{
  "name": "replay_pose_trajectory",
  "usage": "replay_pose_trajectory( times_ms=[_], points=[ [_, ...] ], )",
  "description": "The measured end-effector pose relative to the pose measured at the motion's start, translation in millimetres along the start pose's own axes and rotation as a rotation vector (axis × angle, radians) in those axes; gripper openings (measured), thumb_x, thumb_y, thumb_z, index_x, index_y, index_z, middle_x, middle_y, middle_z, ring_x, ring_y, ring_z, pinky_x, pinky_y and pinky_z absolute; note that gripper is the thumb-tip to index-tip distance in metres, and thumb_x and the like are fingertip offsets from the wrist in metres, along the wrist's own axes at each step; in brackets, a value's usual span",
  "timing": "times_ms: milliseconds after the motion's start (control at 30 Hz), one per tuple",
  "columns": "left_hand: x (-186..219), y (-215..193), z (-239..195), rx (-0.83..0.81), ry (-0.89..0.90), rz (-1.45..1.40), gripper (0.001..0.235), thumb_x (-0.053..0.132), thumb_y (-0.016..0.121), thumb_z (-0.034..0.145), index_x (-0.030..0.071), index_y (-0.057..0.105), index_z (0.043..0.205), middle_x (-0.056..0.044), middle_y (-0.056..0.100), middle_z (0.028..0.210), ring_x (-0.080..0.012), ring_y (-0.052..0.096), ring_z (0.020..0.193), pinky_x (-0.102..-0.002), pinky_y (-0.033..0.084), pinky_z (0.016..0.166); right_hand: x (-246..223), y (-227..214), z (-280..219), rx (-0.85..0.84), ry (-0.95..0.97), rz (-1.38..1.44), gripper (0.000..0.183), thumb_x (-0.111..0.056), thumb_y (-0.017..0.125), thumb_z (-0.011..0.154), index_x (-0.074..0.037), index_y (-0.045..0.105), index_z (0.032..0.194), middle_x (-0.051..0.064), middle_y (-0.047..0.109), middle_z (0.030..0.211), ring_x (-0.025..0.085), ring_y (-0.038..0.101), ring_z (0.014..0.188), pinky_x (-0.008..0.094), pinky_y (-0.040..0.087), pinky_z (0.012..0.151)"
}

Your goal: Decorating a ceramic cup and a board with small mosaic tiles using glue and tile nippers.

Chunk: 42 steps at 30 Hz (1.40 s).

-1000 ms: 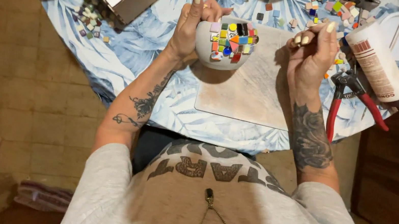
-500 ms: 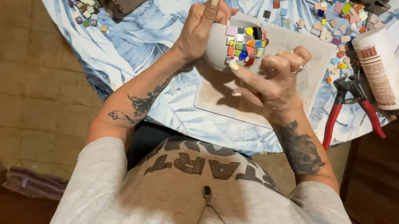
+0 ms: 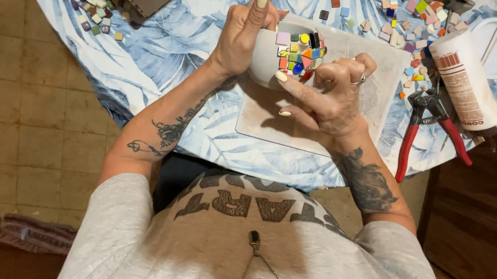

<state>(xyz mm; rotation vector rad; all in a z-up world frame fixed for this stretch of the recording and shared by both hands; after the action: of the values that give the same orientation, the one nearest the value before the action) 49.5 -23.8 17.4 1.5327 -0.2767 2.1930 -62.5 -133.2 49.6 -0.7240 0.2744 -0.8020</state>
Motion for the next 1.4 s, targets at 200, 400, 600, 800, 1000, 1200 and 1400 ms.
replay_pose_trajectory(
  times_ms=[200, 400, 600, 800, 1000, 1200, 1400],
  points=[
    [-1, -1, 0, 0.005, 0.01, 0.02, 0.062, 0.046, 0.024, 0.087, 0.002, 0.042, 0.048, -0.005, 0.042, 0.058, -0.0135, 0.046, 0.059, -0.035, 0.05, 0.084, 1, 0, 1, -0.004, 0.014, 0.023, 0.037, -0.048, 0.04, 0.086, -0.023, 0.063, 0.101, 0.004, 0.031, 0.078, 0.023, 0.031, 0.075, 0.043, 0.022, 0.073],
    [-2, -1, 0, 0.012, 0.012, 0.014, 0.061, 0.048, 0.024, 0.087, 0.003, 0.043, 0.049, -0.003, 0.046, 0.057, -0.013, 0.047, 0.059, -0.035, 0.05, 0.083, 4, 7, -3, -0.03, 0.042, 0.051, 0.039, -0.048, 0.04, 0.086, -0.021, 0.064, 0.101, 0.005, 0.031, 0.08, 0.023, 0.031, 0.076, 0.043, 0.021, 0.074],
    [-4, -3, 0, 0.021, -0.027, -0.052, 0.059, 0.05, 0.026, 0.085, 0.006, 0.042, 0.05, -0.003, 0.046, 0.059, -0.0138, 0.049, 0.06, -0.038, 0.048, 0.086, 41, -10, -23, 0.394, 0.38, 0.404, 0.036, -0.037, 0.019, 0.089, -0.006, 0.037, 0.083, 0.005, 0.026, 0.082, 0.019, 0.03, 0.078, 0.033, 0.029, 0.069],
    [-10, 0, 3, 0.039, -0.158, -0.295, 0.058, 0.052, 0.031, 0.079, 0.006, 0.043, 0.046, -0.003, 0.043, 0.061, -0.012, 0.045, 0.062, -0.036, 0.044, 0.09, 81, 4, -67, 0.655, 0.911, 0.97, 0.057, -0.05, 0.036, 0.088, -0.018, 0.033, 0.135, 0.002, 0.043, 0.113, 0.015, 0.032, 0.087, 0.032, 0.028, 0.078],
    [-13, 0, 4, 0.028, -0.161, -0.401, 0.062, 0.053, 0.032, 0.078, 0.004, 0.044, 0.042, -0.004, 0.039, 0.055, -0.0118, 0.043, 0.057, -0.035, 0.046, 0.089, 74, 9, -66, 0.58, 0.874, 1.06, 0.058, -0.051, 0.038, 0.089, -0.017, 0.032, 0.136, -0.002, 0.04, 0.12, 0.01, 0.033, 0.095, 0.028, 0.027, 0.084],
    [-9, 0, 3, 0.01, -0.155, -0.35, 0.062, 0.052, 0.029, 0.079, 0.004, 0.044, 0.044, -0.005, 0.04, 0.059, -0.0125, 0.042, 0.059, -0.037, 0.044, 0.093, 72, 9, -63, 0.557, 0.839, 1.003, 0.057, -0.048, 0.037, 0.09, -0.012, 0.034, 0.133, 0.0, 0.039, 0.116, 0.012, 0.032, 0.096, 0.03, 0.026, 0.084],
    [-7, 1, 3, 0.014, -0.185, -0.345, 0.062, 0.053, 0.028, 0.079, 0.004, 0.043, 0.044, -0.004, 0.041, 0.059, -0.012, 0.044, 0.06, -0.035, 0.044, 0.092, 73, 9, -61, 0.528, 0.842, 0.974, 0.054, -0.047, 0.034, 0.091, -0.01, 0.038, 0.13, 0.003, 0.035, 0.099, 0.014, 0.029, 0.086, 0.029, 0.027, 0.079]
  ],
)
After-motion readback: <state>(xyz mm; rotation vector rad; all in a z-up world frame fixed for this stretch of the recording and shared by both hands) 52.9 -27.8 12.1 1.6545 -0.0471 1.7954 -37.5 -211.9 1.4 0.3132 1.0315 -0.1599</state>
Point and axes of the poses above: each hand's wrist, its own z-axis towards the middle knuckle, its own y-axis out of the palm, x = y × z, the point moved 6 cm from there along z, towards the middle knuckle
